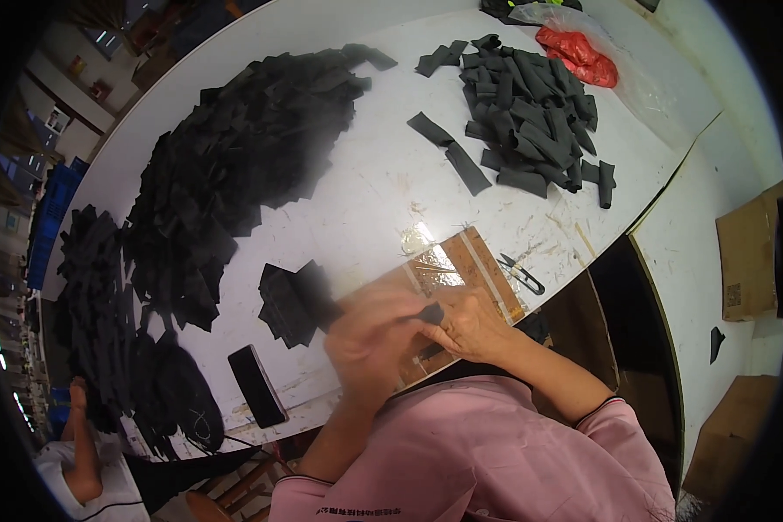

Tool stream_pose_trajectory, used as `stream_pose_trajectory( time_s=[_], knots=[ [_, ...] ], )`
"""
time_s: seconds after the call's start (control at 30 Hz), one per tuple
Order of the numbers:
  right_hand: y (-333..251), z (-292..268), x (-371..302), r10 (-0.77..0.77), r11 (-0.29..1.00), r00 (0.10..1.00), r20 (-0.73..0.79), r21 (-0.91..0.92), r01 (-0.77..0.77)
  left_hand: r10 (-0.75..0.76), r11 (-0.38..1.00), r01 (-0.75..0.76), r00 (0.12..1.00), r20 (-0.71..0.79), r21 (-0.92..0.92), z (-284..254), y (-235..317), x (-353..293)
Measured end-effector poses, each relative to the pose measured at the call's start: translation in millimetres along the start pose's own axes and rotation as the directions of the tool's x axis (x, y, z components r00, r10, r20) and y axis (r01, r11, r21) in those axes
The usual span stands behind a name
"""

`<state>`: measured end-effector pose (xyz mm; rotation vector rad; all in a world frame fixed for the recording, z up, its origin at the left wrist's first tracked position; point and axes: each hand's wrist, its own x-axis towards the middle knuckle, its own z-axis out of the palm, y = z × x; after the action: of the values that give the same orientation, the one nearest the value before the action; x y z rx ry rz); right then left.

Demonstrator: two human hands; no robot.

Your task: Manually wrapping and folding black foam components into finished parts on a production line.

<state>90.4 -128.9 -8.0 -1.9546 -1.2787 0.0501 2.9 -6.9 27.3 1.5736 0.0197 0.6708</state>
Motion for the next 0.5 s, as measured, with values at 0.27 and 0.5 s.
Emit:
stream_pose_trajectory(
  time_s=[0.27, 0.5],
  knots=[
    [4.1, 8.9, -0.8, -0.047, 0.996, 0.996, 0.079, -0.075, 0.053, -0.156, 0.8, 0.133, 0.988, 0.012, -0.585, -17.5, -18.0, -7.0],
    [-10.2, -12.2, -2.0, 0.061, 0.986, 0.99, 0.124, -0.161, -0.041, 0.022, 0.999, -0.019, 0.995, 0.092, -0.032, -17.7, 2.7, 12.4]
  ],
)
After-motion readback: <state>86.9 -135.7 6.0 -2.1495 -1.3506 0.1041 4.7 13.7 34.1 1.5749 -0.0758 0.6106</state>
